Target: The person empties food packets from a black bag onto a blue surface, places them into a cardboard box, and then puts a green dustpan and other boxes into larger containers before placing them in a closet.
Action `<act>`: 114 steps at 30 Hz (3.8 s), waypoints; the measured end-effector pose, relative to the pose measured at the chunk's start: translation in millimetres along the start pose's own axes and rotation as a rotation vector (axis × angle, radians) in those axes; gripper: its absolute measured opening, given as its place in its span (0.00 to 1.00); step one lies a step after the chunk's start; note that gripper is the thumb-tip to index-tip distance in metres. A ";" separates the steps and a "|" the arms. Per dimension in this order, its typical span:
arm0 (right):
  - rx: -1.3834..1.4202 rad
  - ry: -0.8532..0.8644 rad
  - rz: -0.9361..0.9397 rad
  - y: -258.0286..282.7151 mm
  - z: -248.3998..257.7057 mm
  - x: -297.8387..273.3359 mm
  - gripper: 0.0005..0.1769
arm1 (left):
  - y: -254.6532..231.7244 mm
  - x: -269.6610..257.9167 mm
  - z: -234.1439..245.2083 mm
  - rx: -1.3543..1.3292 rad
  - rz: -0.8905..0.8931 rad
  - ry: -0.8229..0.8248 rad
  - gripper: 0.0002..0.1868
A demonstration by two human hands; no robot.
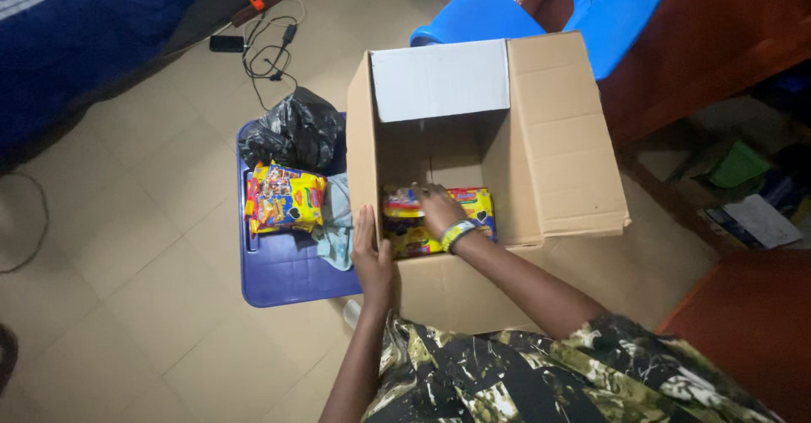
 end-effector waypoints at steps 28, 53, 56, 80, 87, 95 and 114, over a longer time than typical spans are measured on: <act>1.202 -0.386 0.055 121.7 5.2 112.9 0.06 | 42.2 10.1 -3.9 -0.032 -0.084 -0.022 0.35; 1.809 0.376 -0.859 166.8 -222.4 150.1 0.19 | 49.2 25.4 0.7 0.084 -0.242 -0.062 0.40; 1.380 0.908 -0.781 195.9 -236.4 131.9 0.15 | 44.3 15.9 10.1 0.072 -0.222 -0.044 0.40; 1.489 -0.123 -1.119 164.9 -212.3 174.2 0.26 | 69.3 25.9 -10.4 0.113 -0.296 -0.061 0.45; 1.977 0.033 -1.049 173.6 -169.5 171.3 0.25 | 100.6 32.9 -29.3 0.306 -0.289 0.018 0.44; 1.928 0.017 -0.288 66.9 47.9 37.8 0.28 | 100.6 34.7 -15.5 0.236 -0.228 0.093 0.27; 0.093 0.637 -0.324 -195.8 -26.2 19.1 0.21 | 25.2 14.2 -4.6 0.129 -0.183 -0.009 0.40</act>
Point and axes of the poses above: each hand's wrist, its own x-axis towards the middle knuckle, its own z-axis out of the back of the hand, y = z × x, the point moved 1 cm from there along x, towards the middle knuckle, and after that the axes turned 14 degrees about z, right-handed, at the moved point
